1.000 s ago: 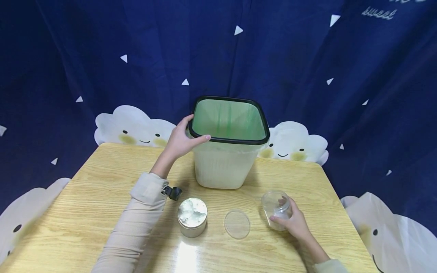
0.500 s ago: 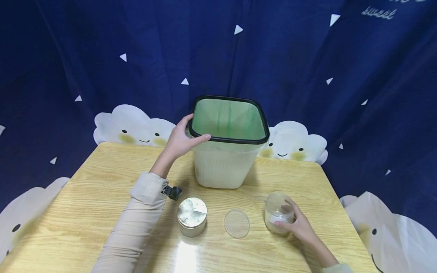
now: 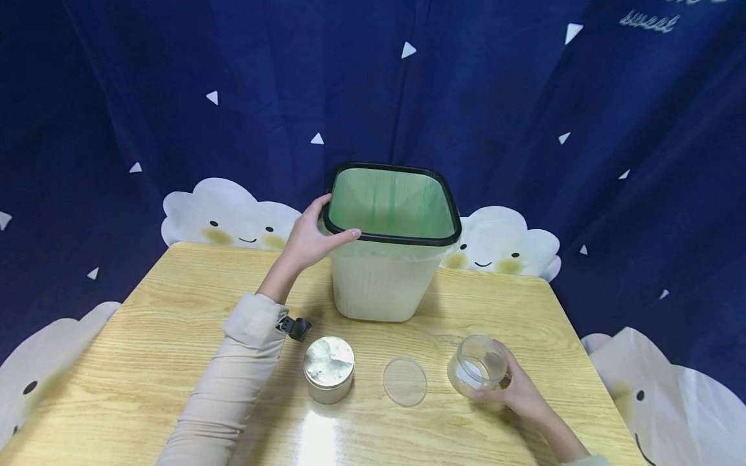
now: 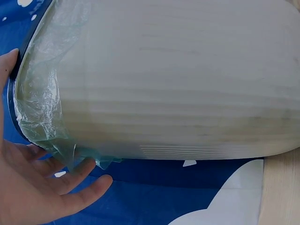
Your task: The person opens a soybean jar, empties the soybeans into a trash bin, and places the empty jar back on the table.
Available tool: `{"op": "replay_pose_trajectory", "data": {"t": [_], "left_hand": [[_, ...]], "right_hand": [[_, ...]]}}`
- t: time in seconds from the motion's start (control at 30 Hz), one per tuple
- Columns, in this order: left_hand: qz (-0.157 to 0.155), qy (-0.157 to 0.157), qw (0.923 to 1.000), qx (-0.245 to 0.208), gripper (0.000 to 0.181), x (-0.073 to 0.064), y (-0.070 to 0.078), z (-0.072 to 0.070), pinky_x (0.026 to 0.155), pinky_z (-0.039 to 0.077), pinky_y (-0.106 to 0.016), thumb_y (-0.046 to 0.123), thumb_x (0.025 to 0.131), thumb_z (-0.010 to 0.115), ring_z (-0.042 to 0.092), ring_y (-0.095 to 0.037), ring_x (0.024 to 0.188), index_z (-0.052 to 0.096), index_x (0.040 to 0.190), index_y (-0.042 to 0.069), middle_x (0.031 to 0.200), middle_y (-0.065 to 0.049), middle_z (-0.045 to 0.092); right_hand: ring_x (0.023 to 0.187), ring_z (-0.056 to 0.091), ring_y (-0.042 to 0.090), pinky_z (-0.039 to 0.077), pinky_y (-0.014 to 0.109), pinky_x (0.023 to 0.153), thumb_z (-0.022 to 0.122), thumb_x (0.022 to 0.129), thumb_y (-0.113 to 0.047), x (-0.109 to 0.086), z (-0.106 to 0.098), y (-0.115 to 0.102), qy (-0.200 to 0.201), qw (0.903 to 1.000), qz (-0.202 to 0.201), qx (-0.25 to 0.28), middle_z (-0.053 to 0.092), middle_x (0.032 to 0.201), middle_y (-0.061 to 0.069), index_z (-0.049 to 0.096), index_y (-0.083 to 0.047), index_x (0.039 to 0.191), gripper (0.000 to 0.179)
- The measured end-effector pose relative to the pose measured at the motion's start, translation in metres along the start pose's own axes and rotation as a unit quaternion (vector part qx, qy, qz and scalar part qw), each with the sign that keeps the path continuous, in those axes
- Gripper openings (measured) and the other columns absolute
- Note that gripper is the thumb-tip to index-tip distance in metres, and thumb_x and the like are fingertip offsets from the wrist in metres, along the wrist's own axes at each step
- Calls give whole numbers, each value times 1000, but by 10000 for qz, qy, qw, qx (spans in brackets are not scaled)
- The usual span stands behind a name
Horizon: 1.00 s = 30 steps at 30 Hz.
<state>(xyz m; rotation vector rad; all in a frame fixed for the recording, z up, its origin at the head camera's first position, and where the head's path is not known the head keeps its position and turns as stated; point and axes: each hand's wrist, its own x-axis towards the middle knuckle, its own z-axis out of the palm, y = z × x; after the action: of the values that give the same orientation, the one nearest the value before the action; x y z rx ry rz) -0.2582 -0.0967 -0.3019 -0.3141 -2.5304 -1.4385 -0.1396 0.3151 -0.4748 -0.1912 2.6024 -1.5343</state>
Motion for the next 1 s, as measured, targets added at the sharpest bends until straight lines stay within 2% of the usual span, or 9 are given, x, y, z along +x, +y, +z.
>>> {"op": "replay_pose_trajectory", "data": {"t": [0.1, 0.23, 0.33, 0.43, 0.53, 0.67, 0.83, 1.0], "left_hand": [[-26, -12, 10000, -9, 92, 0, 0, 0, 104, 25, -44, 45, 71, 72, 24, -26, 132, 26, 143, 11, 145, -11, 27], [5, 4, 10000, -11, 91, 0, 0, 0, 104, 25, -43, 45, 71, 72, 24, -25, 132, 27, 143, 11, 145, -11, 28], [55, 36, 10000, -19, 91, 1, 0, 0, 104, 25, -43, 44, 71, 73, 25, -25, 132, 27, 142, 10, 145, -11, 29], [75, 56, 10000, -24, 91, 1, 0, 1, 104, 26, -42, 43, 71, 73, 26, -25, 131, 28, 142, 9, 144, -12, 29], [73, 52, 10000, -32, 91, 1, 0, 0, 104, 26, -42, 43, 71, 73, 26, -25, 131, 28, 142, 9, 144, -12, 29], [70, 49, 10000, -45, 91, 1, -1, 0, 104, 26, -42, 44, 71, 73, 26, -25, 131, 28, 142, 9, 144, -11, 29], [66, 51, 10000, -40, 91, 2, -1, 0, 104, 26, -42, 44, 71, 73, 26, -24, 131, 28, 142, 10, 144, -11, 29], [75, 55, 10000, -28, 91, 1, -1, 0, 104, 26, -41, 44, 71, 73, 26, -24, 131, 28, 142, 9, 144, -11, 29]], "right_hand": [[114, 40, 49, 47, 32, 79, 80, 66, -7, -4, -5, -10, 115, 9999, 31, -79, 29, 137, 30, 14, -5, 144, 102], [115, 41, 39, 46, 34, 83, 80, 67, -12, -7, -10, -24, 503, 9960, -318, -669, 36, 135, 26, 22, -3, 142, 96], [117, 40, 24, 44, 26, 84, 80, 68, -12, -8, -13, -33, 843, 9890, -697, -997, 42, 131, 22, 29, -2, 139, 88], [114, 42, 7, 41, 17, 82, 79, 68, -8, -8, -15, -42, 1121, 9823, -1106, -1017, 47, 126, 21, 36, 0, 135, 80], [108, 44, -3, 41, 14, 79, 79, 67, -5, -6, -16, -52, 1353, 9760, -1409, -966, 52, 121, 4, 42, -1, 131, 74], [101, 50, 1, 43, 17, 72, 79, 66, -2, -4, -12, -64, 1472, 9726, -1580, -862, 52, 112, -18, 48, -3, 127, 69], [94, 55, 9, 46, 22, 67, 79, 65, 0, -4, -1, -77, 1241, 9743, -1765, -647, 56, 108, -14, 51, -2, 123, 64], [95, 56, 14, 47, 25, 68, 78, 67, -1, -1, 13, -85, 877, 9770, -1888, -469, 58, 109, -3, 51, -3, 123, 62]]}}
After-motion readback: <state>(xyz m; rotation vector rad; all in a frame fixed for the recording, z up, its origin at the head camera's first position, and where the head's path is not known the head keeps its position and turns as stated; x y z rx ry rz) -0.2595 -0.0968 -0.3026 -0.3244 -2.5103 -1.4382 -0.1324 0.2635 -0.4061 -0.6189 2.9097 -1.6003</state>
